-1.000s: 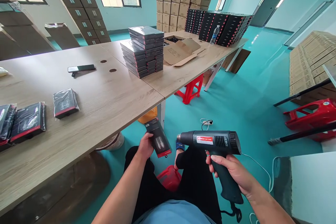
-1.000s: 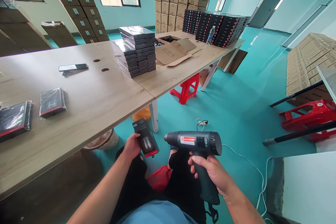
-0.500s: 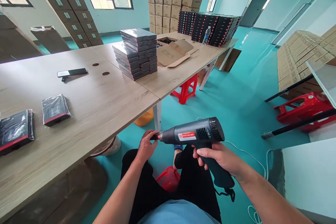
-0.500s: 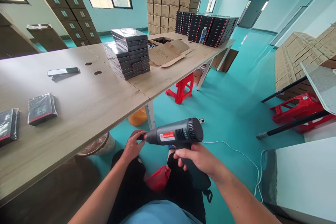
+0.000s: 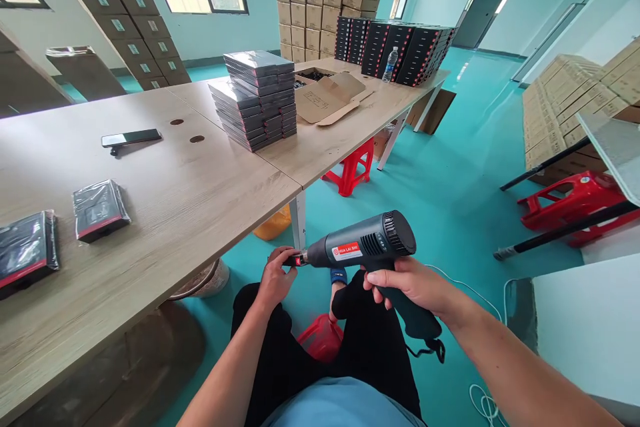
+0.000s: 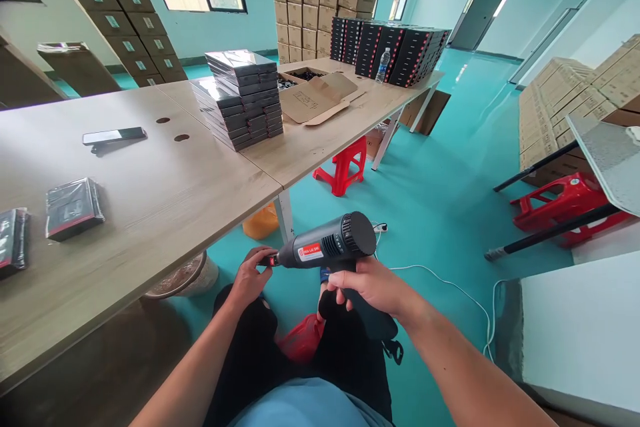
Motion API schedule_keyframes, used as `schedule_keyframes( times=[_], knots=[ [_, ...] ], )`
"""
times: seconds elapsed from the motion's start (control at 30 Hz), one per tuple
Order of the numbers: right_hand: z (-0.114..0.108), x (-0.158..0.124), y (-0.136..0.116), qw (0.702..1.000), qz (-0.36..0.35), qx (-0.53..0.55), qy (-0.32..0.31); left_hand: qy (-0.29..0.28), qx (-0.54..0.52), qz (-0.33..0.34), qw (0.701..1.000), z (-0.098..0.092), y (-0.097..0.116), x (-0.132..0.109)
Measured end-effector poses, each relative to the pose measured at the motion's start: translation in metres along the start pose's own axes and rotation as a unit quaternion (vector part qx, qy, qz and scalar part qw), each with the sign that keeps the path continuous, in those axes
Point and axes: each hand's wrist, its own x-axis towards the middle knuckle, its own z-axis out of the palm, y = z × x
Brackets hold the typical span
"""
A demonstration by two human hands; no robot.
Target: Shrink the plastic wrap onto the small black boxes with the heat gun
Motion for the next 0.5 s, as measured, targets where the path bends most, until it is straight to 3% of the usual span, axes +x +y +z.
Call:
schedule_keyframes(
  times=[0.1, 0.23, 0.4, 0.5],
  knots=[
    [-0.006, 0.003, 0.0, 1.0, -0.001, -0.011, 0.004, 0.017, -0.015, -0.005, 1.0, -0.003, -0.001, 0.0],
    [-0.022, 0.004, 0.004, 0.996, 0.02, -0.024, 0.081, 0.014, 0.019, 0.014, 1.0, -0.01, -0.001, -0.001],
    [-0.025, 0.0, 0.011, 0.997, 0.02, 0.052, 0.046, 0.036, -0.003, -0.004, 0.999, -0.011, 0.0, 0.0],
    [-0.02, 0.001, 0.013, 0.997, 0.012, 0.05, 0.06, 0.018, 0.03, 0.017, 0.999, -0.008, -0.001, 0.002]
  ],
)
